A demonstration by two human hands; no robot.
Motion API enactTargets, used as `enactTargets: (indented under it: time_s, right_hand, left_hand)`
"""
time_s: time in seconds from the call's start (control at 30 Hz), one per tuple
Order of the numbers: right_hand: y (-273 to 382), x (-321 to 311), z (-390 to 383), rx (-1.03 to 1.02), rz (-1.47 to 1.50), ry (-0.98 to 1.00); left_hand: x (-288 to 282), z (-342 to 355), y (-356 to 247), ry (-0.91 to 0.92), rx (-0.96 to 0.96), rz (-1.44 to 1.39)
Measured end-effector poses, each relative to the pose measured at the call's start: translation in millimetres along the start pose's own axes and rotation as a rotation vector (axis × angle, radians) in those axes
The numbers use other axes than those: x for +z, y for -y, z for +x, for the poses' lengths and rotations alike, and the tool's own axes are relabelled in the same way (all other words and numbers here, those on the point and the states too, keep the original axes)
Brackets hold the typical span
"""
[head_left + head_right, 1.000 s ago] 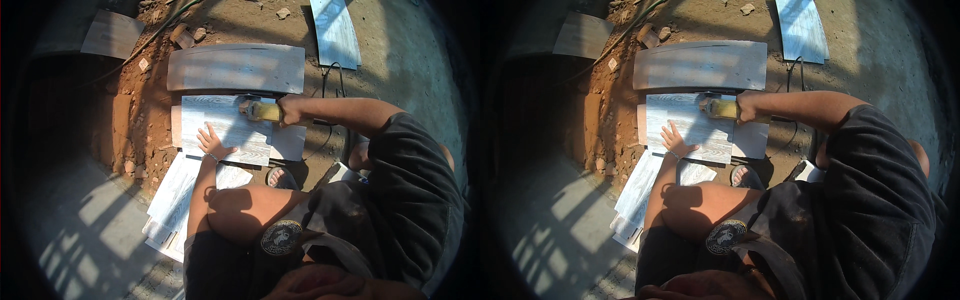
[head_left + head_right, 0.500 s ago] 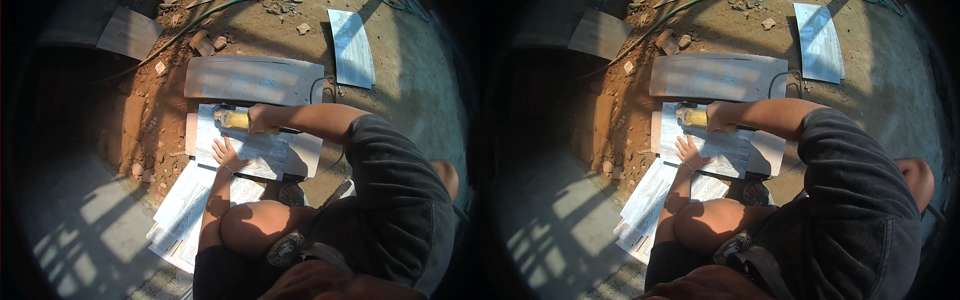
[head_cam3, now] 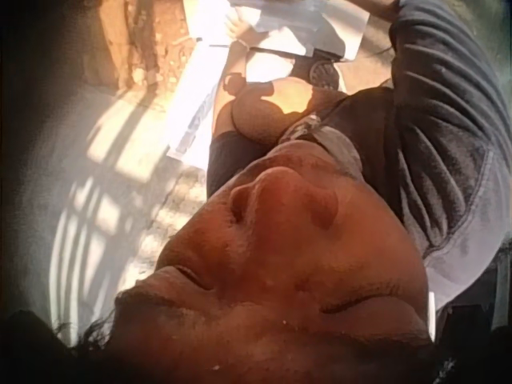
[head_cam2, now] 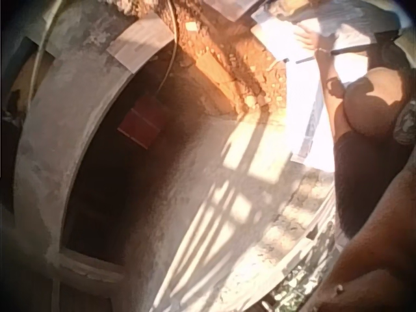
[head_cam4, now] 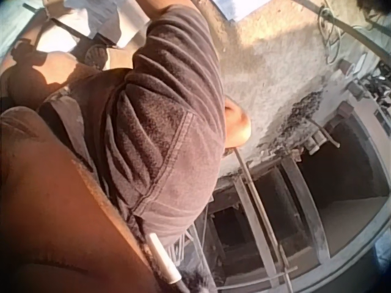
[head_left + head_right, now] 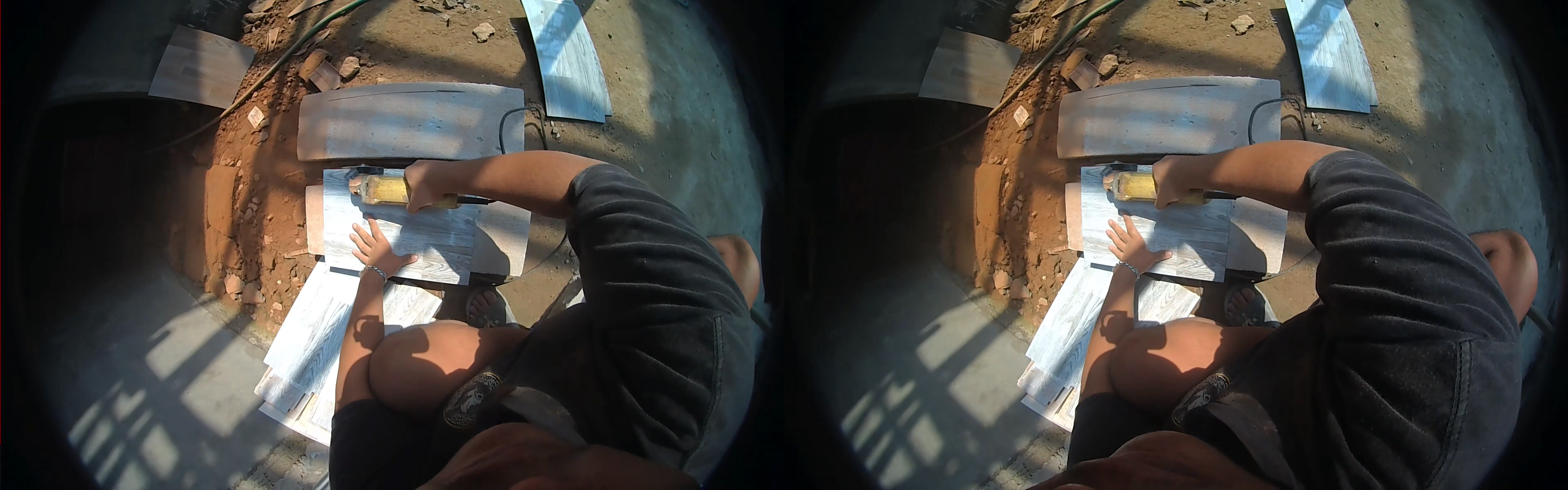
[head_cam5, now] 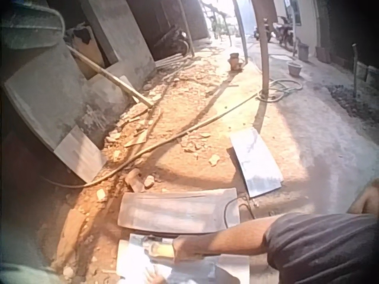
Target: Cutting ceramic or porcelain tiles using a handheld angle grinder.
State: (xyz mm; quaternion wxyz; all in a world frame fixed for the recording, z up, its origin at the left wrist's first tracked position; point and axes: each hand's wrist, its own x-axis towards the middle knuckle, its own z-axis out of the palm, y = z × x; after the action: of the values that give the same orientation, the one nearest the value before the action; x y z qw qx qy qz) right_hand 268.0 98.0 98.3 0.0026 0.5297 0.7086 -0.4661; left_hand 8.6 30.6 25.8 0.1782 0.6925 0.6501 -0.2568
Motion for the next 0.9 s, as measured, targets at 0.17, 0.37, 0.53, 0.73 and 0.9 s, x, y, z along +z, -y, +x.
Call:
enactTargets:
  time_s: [0.17,0.37,0.53,0.73,0.9]
  right_hand:
    - [-3.9,1.8,-7.2,0.003,0.005,0.004]
    - [-12.3,3.0,-19.7,0.001,0.048,-0.018]
    - [-19.1,4.5,-25.7,-0.013,0.015,-0.037]
    - [-2.0,6.6,-7.2,-0.02,0.016,-0.045]
    - [9.2,2.9,8.0,-0.014,-0.048,0.0]
  left_hand:
    - [-2.6,-1.1,-0.9,0.008,0.014,-0.023]
    - [-7.6,-4.9,-4.0,-0.01,0.011,-0.058]
    - [-12.0,-6.5,-5.5,0.015,-0.004,-0.056]
    - [-9.1,-3.9,-6.1,0.033,-0.016,-0.025]
    - [-6.6,-2.4,-3.9,0.051,-0.021,-0.008]
